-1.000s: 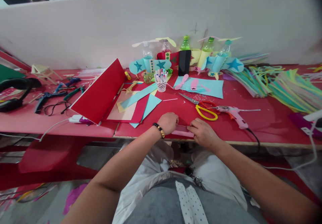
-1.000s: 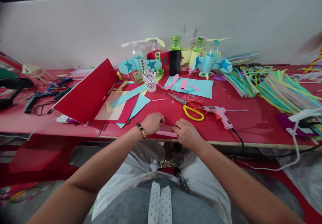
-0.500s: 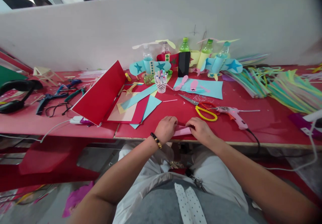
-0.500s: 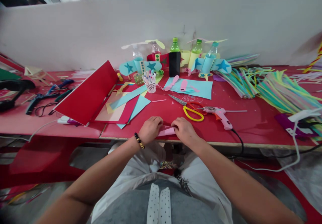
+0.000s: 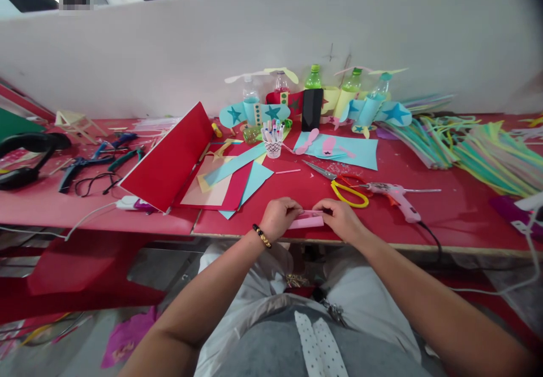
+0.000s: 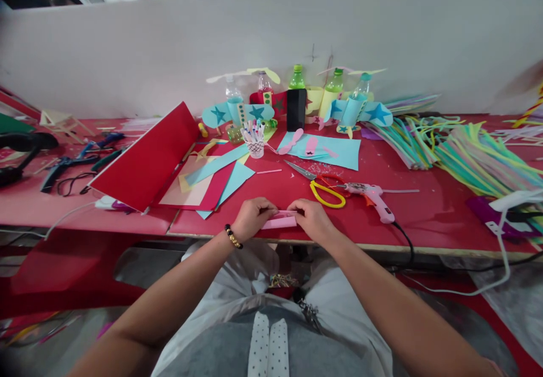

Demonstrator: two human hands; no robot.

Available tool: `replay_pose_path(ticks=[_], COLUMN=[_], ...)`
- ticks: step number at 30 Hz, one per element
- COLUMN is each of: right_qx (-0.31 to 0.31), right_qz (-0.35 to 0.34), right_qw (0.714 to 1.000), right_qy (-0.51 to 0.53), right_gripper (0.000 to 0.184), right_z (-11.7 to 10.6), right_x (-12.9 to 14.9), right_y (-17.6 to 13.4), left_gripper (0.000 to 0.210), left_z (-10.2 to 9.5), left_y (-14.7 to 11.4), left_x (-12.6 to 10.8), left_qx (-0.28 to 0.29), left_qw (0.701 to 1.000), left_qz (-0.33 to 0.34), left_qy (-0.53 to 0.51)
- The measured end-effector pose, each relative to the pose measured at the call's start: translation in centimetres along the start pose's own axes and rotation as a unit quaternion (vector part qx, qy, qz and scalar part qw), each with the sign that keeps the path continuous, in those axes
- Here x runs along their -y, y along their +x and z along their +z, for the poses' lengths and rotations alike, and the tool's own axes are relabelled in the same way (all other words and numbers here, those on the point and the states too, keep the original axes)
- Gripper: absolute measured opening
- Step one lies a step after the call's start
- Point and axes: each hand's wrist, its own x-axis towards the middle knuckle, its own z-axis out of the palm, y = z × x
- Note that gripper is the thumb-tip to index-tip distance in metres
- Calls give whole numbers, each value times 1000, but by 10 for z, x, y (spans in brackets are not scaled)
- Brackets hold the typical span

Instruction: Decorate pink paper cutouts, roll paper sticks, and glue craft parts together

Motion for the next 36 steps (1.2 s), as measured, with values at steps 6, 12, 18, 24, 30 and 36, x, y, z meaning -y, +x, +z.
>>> replay_pose_path(ticks=[6,12,18,24,30,36], right_qx=[-23,-40,-60,-51,-65,-64], right_qz=[67,65,35,59,84,105], right_qw=[995,990,988,981,960,947], right_qy=[78,119,139,178,261,298], right_gripper=[24,26,25,20,13,12], right_z=[-4,-7,-12,-3,0,-2], right_x=[1,2,-3,-14,-19,-21], right_y=[23,69,113,122,121,117], left_gripper=[17,16,27,27,28,27], left_z=[-14,-38,-49,-42,-35,-34], left_y=[19,66,104,106,106,105], left_x=[3,7,27,46,45,44], left_qx=[-9,19,20,30,27,31], left_qw=[1000,998,991,966,921,927], left_qz=[-4,3,-39,-111,-180,-174], left_qy=[-20,-64,-128,-232,-344,-330])
